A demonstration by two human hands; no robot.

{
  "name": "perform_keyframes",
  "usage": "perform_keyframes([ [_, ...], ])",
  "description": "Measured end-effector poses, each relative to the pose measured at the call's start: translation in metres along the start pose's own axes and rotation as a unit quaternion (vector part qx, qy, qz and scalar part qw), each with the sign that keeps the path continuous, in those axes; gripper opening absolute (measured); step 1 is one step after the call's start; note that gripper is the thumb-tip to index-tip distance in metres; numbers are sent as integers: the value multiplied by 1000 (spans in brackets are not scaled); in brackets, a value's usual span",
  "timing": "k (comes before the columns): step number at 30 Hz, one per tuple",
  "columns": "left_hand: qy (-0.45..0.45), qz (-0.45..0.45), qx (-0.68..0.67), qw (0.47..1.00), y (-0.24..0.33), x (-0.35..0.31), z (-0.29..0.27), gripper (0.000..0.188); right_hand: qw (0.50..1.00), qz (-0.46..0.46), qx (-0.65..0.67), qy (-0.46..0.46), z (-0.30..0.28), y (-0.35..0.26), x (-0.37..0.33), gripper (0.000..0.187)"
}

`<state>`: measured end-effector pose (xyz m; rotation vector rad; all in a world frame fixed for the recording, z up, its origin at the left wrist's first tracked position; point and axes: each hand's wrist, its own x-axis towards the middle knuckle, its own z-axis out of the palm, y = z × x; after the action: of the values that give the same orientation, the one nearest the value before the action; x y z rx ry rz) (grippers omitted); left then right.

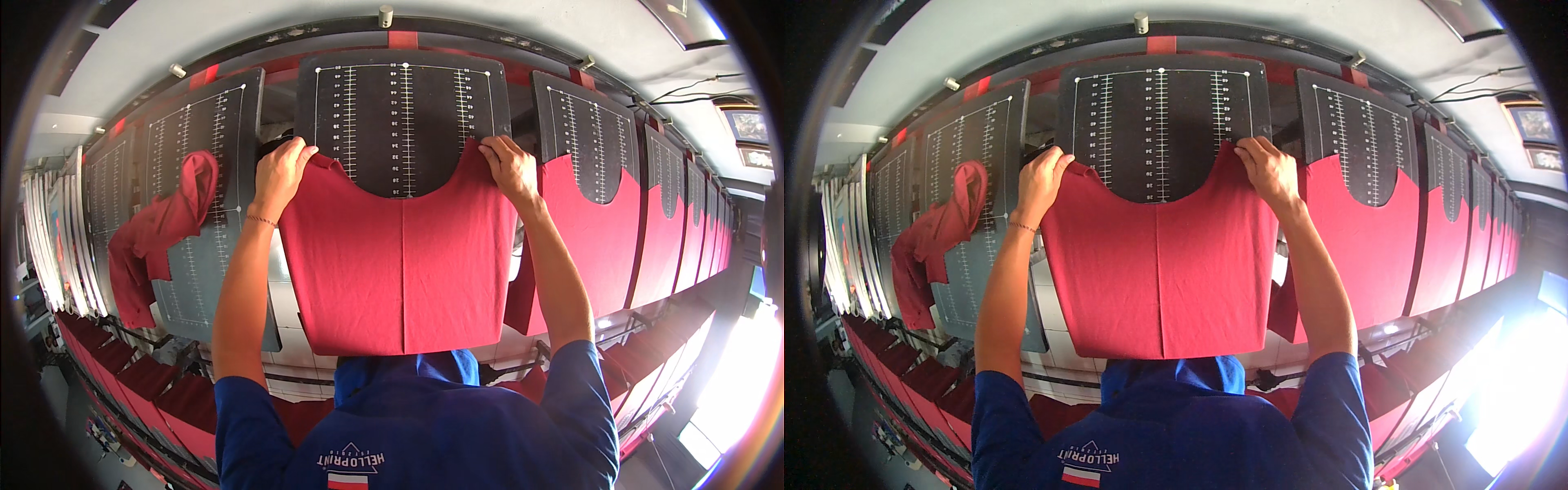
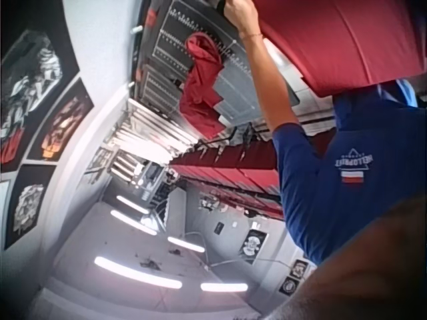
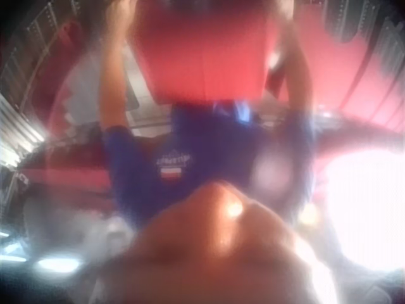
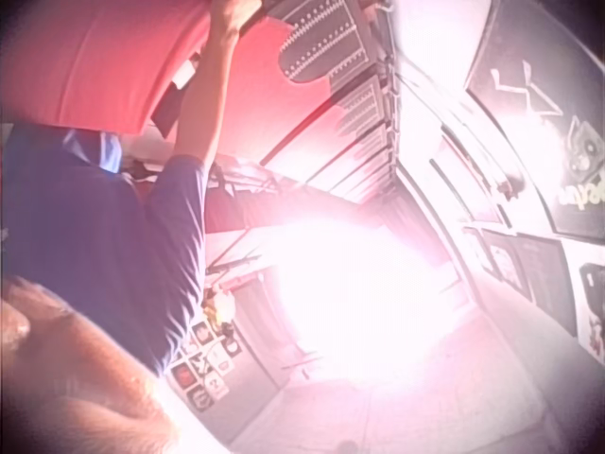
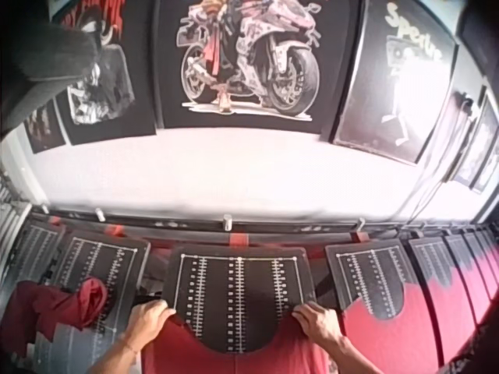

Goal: The person places pieces of red fabric onto multiple printing platens in a row, smoothing each piece with their hands to ensure they are flat.

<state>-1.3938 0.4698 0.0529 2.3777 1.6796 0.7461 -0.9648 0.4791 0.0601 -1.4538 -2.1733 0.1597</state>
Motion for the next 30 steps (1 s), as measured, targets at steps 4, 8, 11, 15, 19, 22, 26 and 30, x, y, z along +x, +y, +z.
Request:
perform_keyframes([
  [4,-5,5,17,1000,1,0,1,34,1000,11,-13,-6,2,-1,1,12],
  [8,8,-8,36,999,3,-3,4,34,999,22,-27,3,7,-2,3,14],
  [11,20,-12,40,999,2,-3,7,34,999,37,-33,1,7,-4,2,15],
  [15,-20,-49,45,998,7,-2,3,32,998,45,-23,26,6,-6,5,14],
  [19,78,-64,91,991,10,-15,7,27,994,76,-64,34,-5,-5,1,32],
  [22,120,-151,-75,978,34,-69,9,42,984,142,-16,103,-24,-6,-47,42],
  [26,-2,-490,-624,609,26,-260,51,97,952,285,100,55,-48,-55,-158,43],
  [30,-71,-563,-608,554,63,-323,37,72,976,211,45,43,-53,-94,-227,43],
])
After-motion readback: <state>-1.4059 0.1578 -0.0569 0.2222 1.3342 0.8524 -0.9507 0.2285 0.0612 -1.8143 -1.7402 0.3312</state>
